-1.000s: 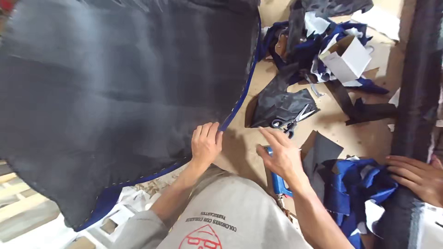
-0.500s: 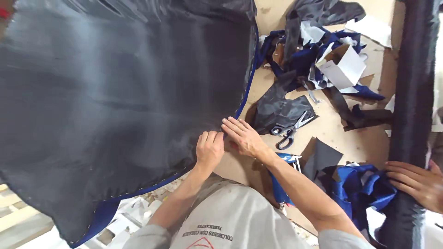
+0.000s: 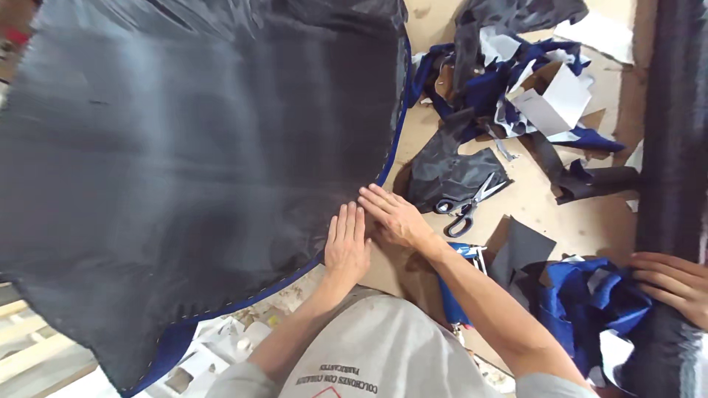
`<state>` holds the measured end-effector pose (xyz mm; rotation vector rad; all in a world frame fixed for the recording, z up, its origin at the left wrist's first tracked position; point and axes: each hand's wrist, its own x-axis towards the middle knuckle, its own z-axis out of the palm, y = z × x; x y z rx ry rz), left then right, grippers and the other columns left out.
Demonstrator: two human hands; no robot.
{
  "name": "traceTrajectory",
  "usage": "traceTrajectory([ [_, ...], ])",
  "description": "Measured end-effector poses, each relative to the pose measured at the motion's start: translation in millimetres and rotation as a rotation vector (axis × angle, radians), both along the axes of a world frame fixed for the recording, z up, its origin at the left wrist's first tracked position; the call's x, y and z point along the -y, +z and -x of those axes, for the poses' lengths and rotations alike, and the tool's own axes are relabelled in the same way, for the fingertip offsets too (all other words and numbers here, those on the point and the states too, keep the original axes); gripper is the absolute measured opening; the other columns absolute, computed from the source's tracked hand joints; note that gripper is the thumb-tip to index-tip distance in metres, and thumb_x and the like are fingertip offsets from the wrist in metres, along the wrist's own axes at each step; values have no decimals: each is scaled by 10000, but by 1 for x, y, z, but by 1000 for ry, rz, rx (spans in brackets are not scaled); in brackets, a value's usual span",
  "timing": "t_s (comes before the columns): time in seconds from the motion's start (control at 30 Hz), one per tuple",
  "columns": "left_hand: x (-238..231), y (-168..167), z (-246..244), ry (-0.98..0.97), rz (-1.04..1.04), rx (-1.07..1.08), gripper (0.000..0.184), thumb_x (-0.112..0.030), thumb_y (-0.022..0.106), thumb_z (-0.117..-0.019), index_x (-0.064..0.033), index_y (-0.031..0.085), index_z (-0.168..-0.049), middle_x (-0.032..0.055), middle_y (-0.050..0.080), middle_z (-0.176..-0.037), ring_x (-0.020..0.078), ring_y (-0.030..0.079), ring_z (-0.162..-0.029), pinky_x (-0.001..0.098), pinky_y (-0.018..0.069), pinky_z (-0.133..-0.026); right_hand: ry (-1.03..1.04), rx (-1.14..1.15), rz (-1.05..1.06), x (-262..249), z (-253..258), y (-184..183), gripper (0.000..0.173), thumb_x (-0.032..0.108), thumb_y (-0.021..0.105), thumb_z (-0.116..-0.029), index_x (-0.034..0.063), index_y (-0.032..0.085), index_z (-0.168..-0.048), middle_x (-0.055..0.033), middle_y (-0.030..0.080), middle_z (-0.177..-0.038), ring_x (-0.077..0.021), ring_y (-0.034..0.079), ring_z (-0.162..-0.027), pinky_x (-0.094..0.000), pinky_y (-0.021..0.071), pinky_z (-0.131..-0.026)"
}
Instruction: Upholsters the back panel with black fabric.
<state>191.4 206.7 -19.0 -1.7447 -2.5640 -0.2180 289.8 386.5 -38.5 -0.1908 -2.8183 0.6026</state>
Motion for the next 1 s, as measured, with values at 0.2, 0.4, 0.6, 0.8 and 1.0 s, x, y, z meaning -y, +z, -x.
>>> traceTrajectory([
  [0.2, 12, -6, -2, 0, -21, -49, 691, -372, 504, -996, -25, 381, -1581, 146, 369, -1653, 317, 337, -1538, 537, 276, -1234, -754, -13, 191, 38, -111, 63, 476, 250, 611, -972, 43, 608, -1401, -162, 622, -1400, -266, 644, -1226, -457, 563, -989],
  [0.4, 25, -9, 0, -69, -85, 18, 637, -349, 460, -1025, -45, 388, -1580, 131, 383, -1648, 280, 346, -1536, 511, 274, -1240, -1102, 539, 156, 150, -197, 30, 892, 549, 723, -844, 43, 457, -1529, -269, 669, -1174, -465, 670, -1029, -663, 548, -800],
  [0.6, 35, -11, 0, -114, -157, 131, 608, -298, 468, -1030, -14, 397, -1563, 145, 396, -1638, 284, 348, -1534, 477, 268, -1246, -1239, 573, 264, 135, -174, 23, 1010, 226, 828, -773, 68, 287, -1611, -262, 658, -1253, -445, 688, -1039, -673, 542, -846],
  [0.8, 37, -20, -2, -84, -247, 167, 533, -218, 404, -1066, 4, 404, -1551, 155, 400, -1634, 279, 348, -1532, 462, 252, -1251, -1159, 467, 605, 85, -164, 113, 311, 267, 646, -870, 3, 672, -1033, -68, 677, -660, -204, 668, -545, -436, 595, -531],
  [1.0, 38, -23, -1, -108, -291, 163, 488, -174, 366, -1081, 27, 423, -1522, 182, 403, -1624, 295, 347, -1530, 458, 245, -1249, -667, 450, 379, 27, -67, 157, 353, 415, 690, -873, 71, 708, -952, 27, 717, -725, -85, 695, -597, -330, 625, -569],
])
